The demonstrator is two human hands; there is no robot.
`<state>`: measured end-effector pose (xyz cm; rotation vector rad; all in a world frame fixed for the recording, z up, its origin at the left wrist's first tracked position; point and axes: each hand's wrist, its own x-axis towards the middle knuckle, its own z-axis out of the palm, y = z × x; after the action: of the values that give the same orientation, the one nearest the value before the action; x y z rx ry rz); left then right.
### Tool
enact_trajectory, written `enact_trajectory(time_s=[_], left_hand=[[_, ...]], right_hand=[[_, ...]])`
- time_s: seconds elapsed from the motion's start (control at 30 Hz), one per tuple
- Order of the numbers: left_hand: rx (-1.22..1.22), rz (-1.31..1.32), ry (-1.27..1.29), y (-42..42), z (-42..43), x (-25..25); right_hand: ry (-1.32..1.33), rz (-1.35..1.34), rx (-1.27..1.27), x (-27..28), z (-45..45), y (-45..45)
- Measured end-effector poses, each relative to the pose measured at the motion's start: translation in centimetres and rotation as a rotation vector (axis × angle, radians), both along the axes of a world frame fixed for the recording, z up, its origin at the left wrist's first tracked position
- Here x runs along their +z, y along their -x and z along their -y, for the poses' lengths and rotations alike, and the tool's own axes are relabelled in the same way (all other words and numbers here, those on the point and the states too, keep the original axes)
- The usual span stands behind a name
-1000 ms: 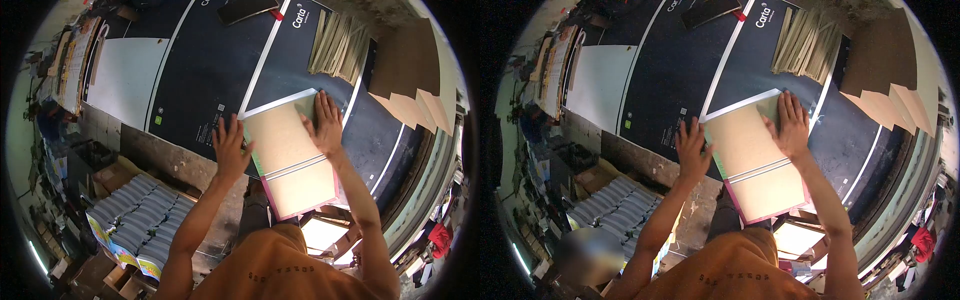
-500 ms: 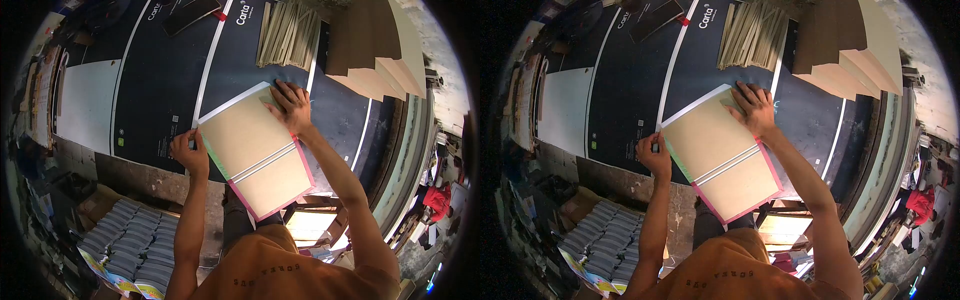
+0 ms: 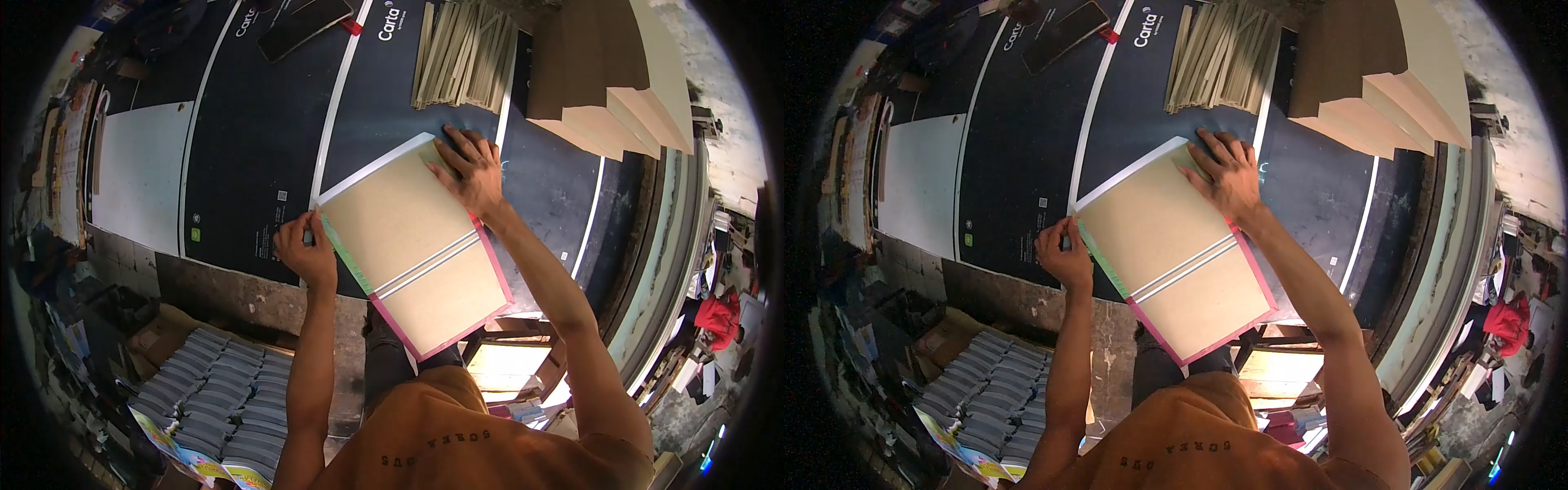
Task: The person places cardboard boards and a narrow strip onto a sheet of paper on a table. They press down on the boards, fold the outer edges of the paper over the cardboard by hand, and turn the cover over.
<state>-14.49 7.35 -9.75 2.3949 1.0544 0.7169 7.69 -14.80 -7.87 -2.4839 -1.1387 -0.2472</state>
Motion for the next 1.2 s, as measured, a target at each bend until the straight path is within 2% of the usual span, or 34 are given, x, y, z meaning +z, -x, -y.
enact_trajectory(time_s=[0.13,0.23,0.33,0.47,0.5,0.6,0.73,0.87,1.0,1.1,1.2], left_hand=[[-0.044,-0.185,0.1,-0.1,-0.7,1.0],[-0.133,-0.325,-0.076,-0.1,-1.7,1.1],[-0.331,-0.512,-0.168,-0.9,-3.2,3.1],[-0.596,-0.474,-0.068,-1.0,-5.2,5.2],[-0.553,-0.524,0.027,-0.4,-4.7,5.9],[-0.124,-0.118,0.777,1.3,-0.1,7.8],[0.297,0.703,1.808,1.8,-0.4,5.1],[0.238,0.72,1.762,-0.5,0.4,3.9],[-0.017,0.511,1.501,0.1,0.8,2.8],[-0.063,0.461,1.343,0.0,1.1,2.8],[-0.047,0.533,1.469,-0.1,1.2,2.6]], right_hand=[[-0.04,-0.033,0.001,0.6,-0.6,-0.6],[-0.007,-0.122,-0.061,0.7,-1.6,-0.9],[0.021,-0.119,-0.067,1.4,-2.3,-1.1],[0.068,-0.144,-0.07,1.2,-2.8,-1.6],[0.089,-0.19,-0.103,0.8,-2.8,-1.6],[0.087,-0.168,-0.099,1.3,-2.9,-1.5],[0.085,-0.191,-0.096,1.3,-2.9,-1.6],[0.085,-0.143,-0.094,0.6,-2.6,-1.7],[0.102,-0.131,-0.093,0.7,-2.8,-1.7],[0.109,-0.14,-0.095,1.0,-2.9,-1.5],[0.113,-0.139,-0.088,0.9,-2.8,-1.6]])
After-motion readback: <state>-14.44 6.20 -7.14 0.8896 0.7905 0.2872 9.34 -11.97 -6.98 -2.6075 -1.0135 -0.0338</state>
